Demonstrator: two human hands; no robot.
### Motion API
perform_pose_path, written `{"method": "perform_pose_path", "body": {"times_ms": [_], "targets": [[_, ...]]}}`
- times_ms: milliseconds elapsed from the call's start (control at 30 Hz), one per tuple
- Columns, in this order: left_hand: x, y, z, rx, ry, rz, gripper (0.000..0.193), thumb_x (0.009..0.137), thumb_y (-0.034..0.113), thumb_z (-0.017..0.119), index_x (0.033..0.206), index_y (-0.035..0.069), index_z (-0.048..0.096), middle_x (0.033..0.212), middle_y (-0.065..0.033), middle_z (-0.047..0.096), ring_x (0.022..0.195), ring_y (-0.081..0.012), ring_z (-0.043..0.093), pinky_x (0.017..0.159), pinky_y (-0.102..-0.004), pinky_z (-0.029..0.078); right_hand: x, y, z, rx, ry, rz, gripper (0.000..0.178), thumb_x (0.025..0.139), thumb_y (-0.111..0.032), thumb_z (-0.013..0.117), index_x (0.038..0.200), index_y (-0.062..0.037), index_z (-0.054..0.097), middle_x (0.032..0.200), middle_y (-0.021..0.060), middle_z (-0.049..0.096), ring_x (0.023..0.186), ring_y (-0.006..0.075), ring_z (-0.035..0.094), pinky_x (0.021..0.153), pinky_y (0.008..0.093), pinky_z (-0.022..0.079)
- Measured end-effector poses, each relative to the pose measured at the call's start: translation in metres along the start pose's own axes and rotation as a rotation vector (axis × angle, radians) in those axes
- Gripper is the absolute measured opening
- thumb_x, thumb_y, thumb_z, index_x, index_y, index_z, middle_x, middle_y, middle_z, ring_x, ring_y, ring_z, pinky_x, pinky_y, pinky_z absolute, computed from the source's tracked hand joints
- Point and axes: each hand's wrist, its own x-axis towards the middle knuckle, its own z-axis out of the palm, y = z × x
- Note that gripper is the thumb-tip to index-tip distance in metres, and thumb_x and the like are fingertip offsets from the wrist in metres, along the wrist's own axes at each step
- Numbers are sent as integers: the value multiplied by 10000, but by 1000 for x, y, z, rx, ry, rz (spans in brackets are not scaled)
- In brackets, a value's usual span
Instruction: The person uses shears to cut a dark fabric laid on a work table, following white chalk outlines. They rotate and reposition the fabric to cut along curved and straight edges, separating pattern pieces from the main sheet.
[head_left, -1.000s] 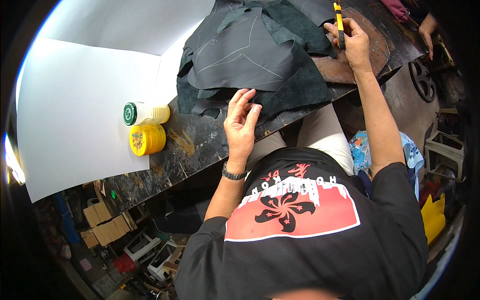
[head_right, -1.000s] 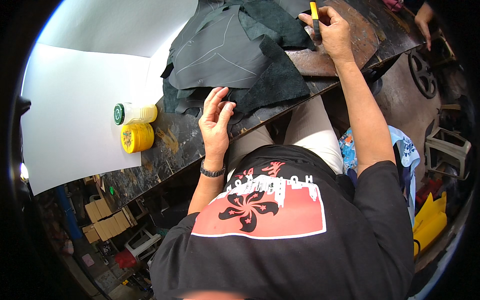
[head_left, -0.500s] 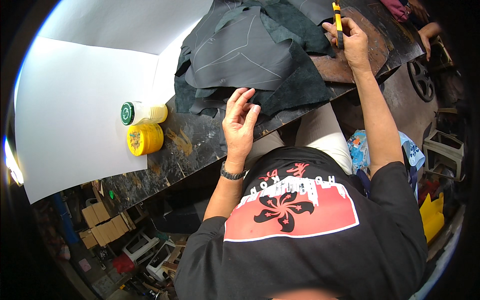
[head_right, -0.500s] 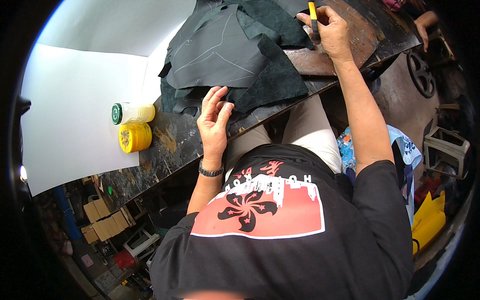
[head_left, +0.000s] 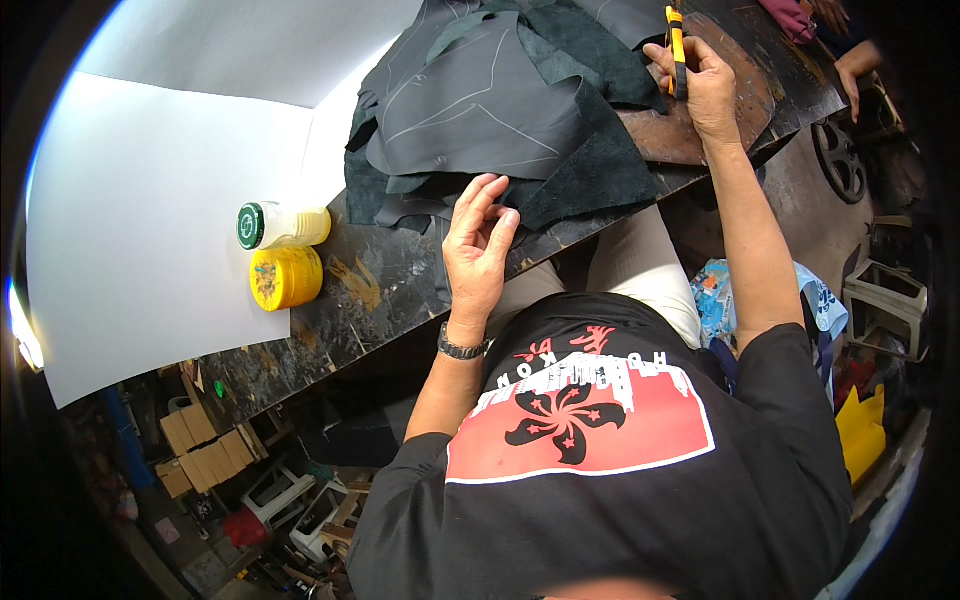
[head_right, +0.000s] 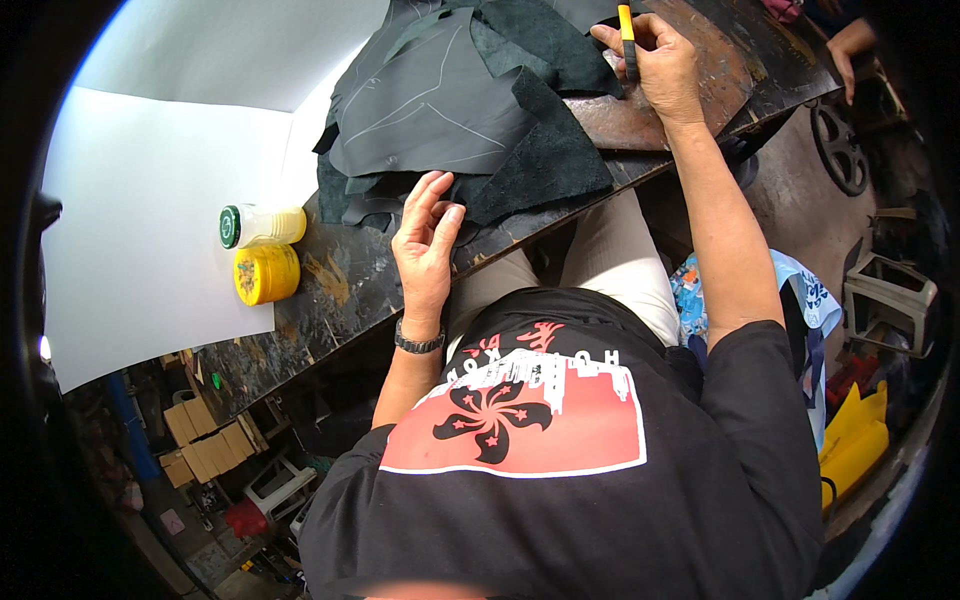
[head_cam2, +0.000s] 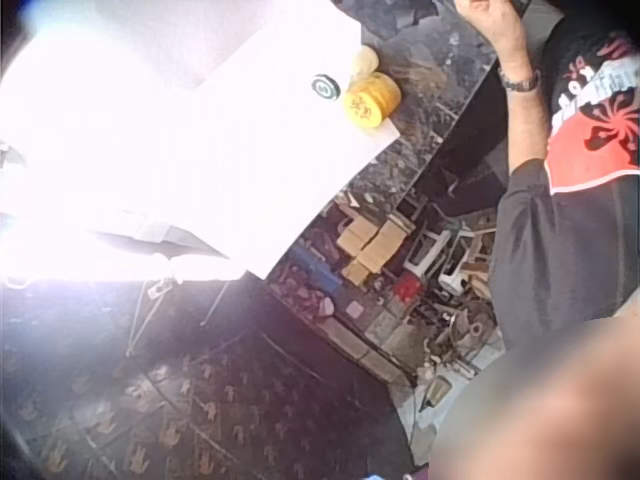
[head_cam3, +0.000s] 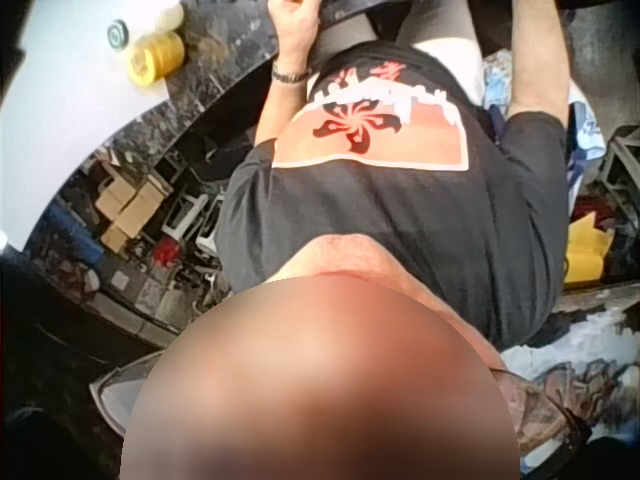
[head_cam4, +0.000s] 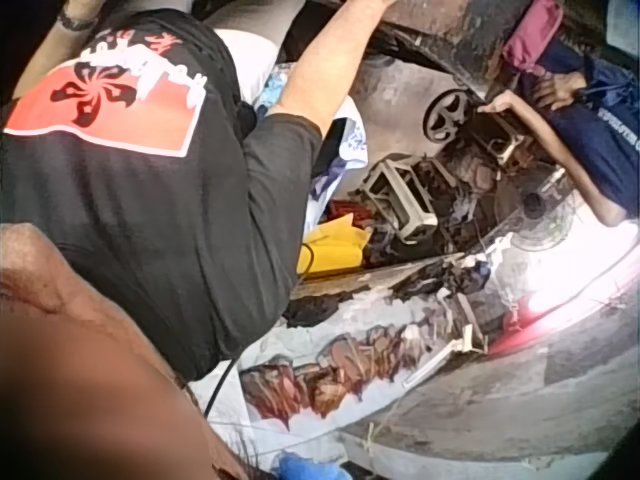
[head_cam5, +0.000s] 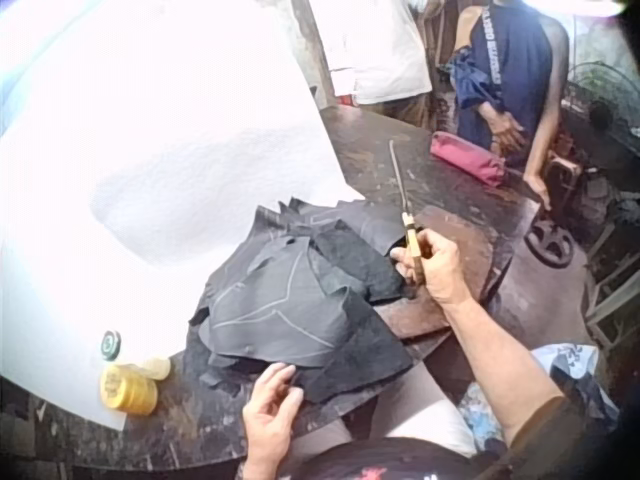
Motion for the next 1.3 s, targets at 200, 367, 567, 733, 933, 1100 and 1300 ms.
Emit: {"method": "perform_pose_path", "body": {"times_ms": [200, 367, 567, 733, 933, 1100, 1300], "targets": [[-1, 1, 1, -8, -13, -3, 369, 858, -37, 650, 1224, -7, 617, 1330, -75, 496, 916, -75, 553, 809, -209, 489, 1, -1, 0, 28, -32, 5, 328, 785, -342, 804, 916, -63, 691, 730, 1, 651, 617, 45, 593, 562, 149, 458], [-2, 6, 0, 0, -57, -26, 339, 878, -30, 626, 1217, -12, 619, 1343, -81, 507, 987, -104, 569, 862, -237, 486, 0, -3, 2, 41, -12, 42, 316, 783, -323, 809, 904, -59, 684, 714, -13, 640, 615, 36, 582, 564, 151, 455], [13, 42, -25, 12, -111, -145, 279, 894, -25, 624, 1173, -7, 629, 1093, -86, 652, 914, -147, 664, 799, -243, 524, 3, -1, 1, 82, -35, 46, 291, 795, -267, 810, 913, -50, 658, 719, -23, 602, 611, 27, 567, 579, 151, 474], [70, 67, -57, 234, 23, 161, 248, 900, 24, 634, 1145, -11, 650, 1024, -68, 671, 928, -122, 631, 809, -251, 518, 3, -1, 1, 90, -27, 41, 282, 794, -248, 811, 910, -43, 654, 713, -18, 599, 605, 31, 563, 576, 152, 465], [156, 55, -70, 751, -108, 180, 435, 831, 268, 736, 1187, 31, 656, 1051, -140, 671, 946, -223, 653, 837, -324, 518, 4, -1, 1, 118, -28, 65, 275, 794, -243, 810, 902, -40, 659, 714, -7, 614, 604, 32, 567, 564, 154, 464], [171, 45, -64, 911, -156, 60, 416, 813, 250, 769, 1158, 35, 681, 983, -75, 671, 899, -140, 616, 809, -270, 502, 6, 0, 2, 166, -15, 59, 298, 772, -271, 826, 883, -39, 675, 703, -9, 641, 596, 31, 568, 536, 157, 438], [172, 43, -65, 846, -129, 115, 346, 797, 235, 777, 1088, 58, 715, 934, -52, 663, 847, -137, 600, 780, -276, 495, 5, 0, 1, 116, -21, 67, 301, 772, -279, 825, 880, -38, 680, 701, -7, 640, 594, 36, 570, 538, 160, 439]]}}
